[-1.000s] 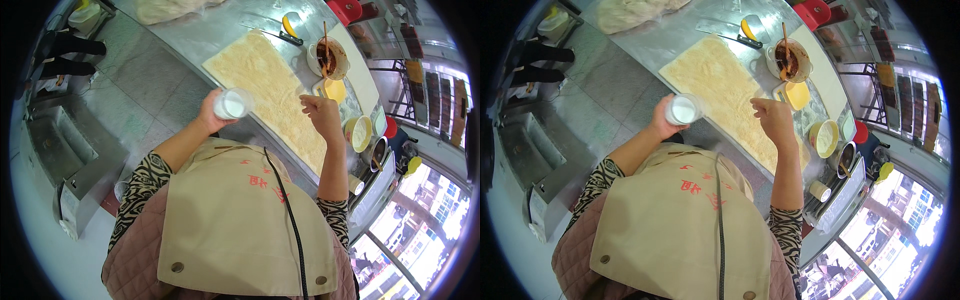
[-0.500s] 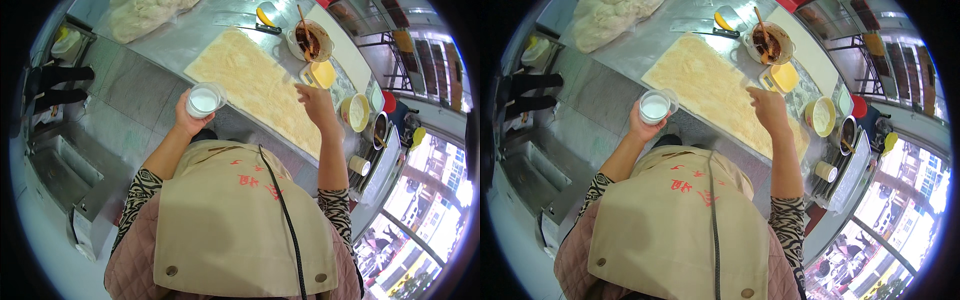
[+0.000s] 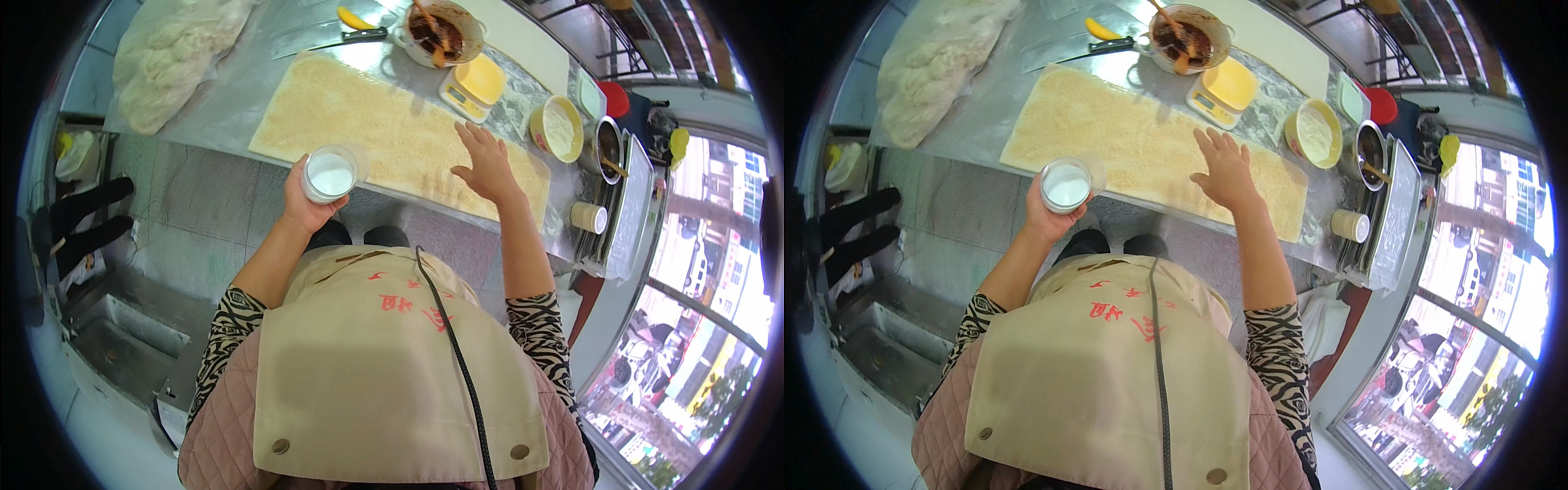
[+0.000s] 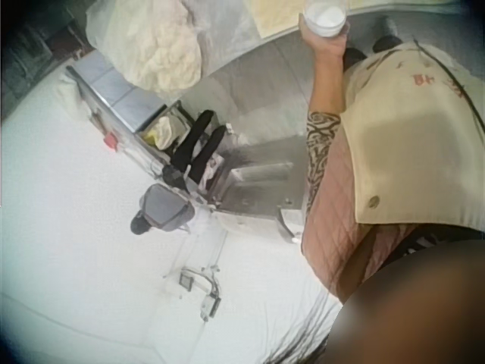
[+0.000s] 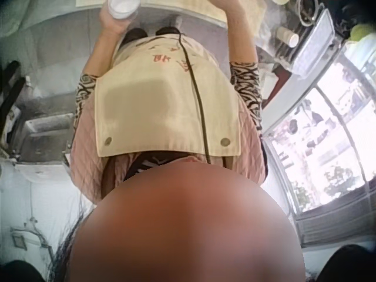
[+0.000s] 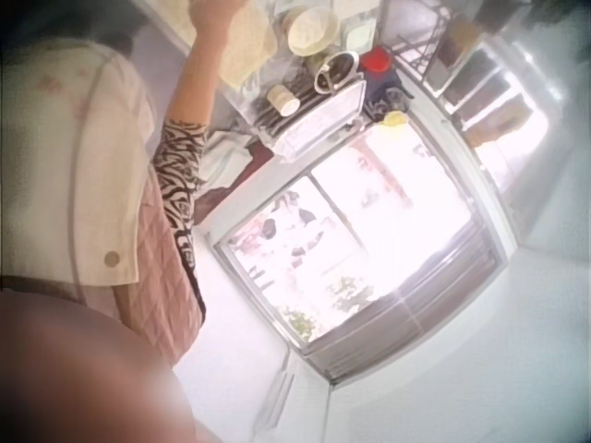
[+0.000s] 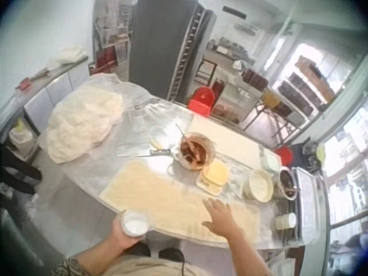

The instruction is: The person brushes a dark paste onto a flat dough sheet, then spreads a yellow liquid over it. They sprinkle a granular topping and a white powder across the surface, then roll the dough into a log.

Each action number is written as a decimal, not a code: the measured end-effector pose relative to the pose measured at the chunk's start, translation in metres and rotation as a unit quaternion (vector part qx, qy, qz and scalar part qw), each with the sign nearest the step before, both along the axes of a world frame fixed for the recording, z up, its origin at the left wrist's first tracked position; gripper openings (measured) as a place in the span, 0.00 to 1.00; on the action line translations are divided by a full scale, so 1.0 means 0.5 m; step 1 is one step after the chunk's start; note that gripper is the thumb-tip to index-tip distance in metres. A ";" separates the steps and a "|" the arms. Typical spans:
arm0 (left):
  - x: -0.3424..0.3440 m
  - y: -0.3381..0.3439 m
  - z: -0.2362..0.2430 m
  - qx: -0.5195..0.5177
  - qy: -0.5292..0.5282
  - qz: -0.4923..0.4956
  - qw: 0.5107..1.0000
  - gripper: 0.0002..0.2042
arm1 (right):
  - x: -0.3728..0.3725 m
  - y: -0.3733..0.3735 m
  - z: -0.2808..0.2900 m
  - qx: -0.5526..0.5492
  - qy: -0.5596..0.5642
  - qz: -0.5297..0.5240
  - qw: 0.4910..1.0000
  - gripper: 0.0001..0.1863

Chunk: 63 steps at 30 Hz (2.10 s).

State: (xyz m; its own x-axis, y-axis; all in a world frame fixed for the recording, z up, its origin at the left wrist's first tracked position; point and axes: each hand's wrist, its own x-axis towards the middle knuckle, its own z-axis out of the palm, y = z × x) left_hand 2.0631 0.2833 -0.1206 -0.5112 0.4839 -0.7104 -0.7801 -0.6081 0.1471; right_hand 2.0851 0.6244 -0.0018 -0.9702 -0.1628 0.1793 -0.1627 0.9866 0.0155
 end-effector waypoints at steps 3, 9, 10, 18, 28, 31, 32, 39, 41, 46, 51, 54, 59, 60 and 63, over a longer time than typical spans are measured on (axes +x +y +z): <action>0.022 0.045 0.032 0.009 0.016 -0.015 1.000 0.25 | 0.032 0.035 0.014 -0.252 -0.131 -0.147 0.948 0.33; 0.001 0.271 0.065 0.042 0.033 -0.023 0.998 0.30 | 0.042 0.175 -0.002 -0.279 -0.160 -0.017 0.947 0.32; -0.002 0.311 0.061 0.059 0.049 -0.038 0.996 0.30 | 0.042 0.180 -0.012 -0.430 -0.139 -0.022 0.892 0.31; 0.115 0.589 0.146 0.008 0.117 -0.106 0.987 0.26 | 0.121 0.255 -0.037 -0.750 -0.406 -0.158 0.498 0.43; 0.168 0.867 0.165 0.117 0.106 -0.165 0.974 0.28 | 0.263 0.555 0.024 -0.773 -0.153 -0.203 0.581 0.34; 0.177 0.947 0.172 0.091 0.093 -0.158 0.979 0.28 | 0.307 0.585 0.076 -0.419 0.108 -0.038 0.901 0.39; 0.182 0.967 0.174 0.073 0.095 -0.155 0.981 0.28 | 0.312 0.595 0.090 -0.384 0.085 0.003 0.919 0.41; 0.226 0.992 0.186 0.066 0.444 -0.253 0.857 0.25 | 0.313 0.637 0.114 -0.281 0.044 0.166 0.944 0.38; 0.219 1.013 0.185 0.006 0.646 -0.198 0.737 0.26 | 0.310 0.653 0.103 -0.290 0.024 0.162 0.943 0.34; 0.193 1.089 0.160 0.041 0.236 -0.140 0.961 0.24 | 0.267 0.640 0.082 -0.362 0.111 -0.137 0.915 0.29; 0.174 1.106 0.130 -0.093 0.344 -0.162 0.920 0.24 | 0.267 0.633 0.099 -0.387 0.035 -0.209 0.897 0.34; 0.166 1.097 0.129 0.109 0.218 -0.231 0.942 0.25 | 0.299 0.693 0.117 -0.255 0.086 -0.018 0.963 0.36; 0.182 1.119 0.133 0.120 0.157 -0.279 0.940 0.28 | 0.303 0.731 0.111 -0.371 -0.073 -0.014 0.926 0.41; 0.189 1.127 0.132 0.100 0.174 -0.246 0.948 0.27 | 0.299 0.722 0.106 -0.408 -0.144 -0.083 0.898 0.42; 0.202 1.146 0.135 0.004 0.230 -0.172 0.958 0.26 | 0.295 0.689 0.100 -0.519 -0.042 -0.261 0.813 0.41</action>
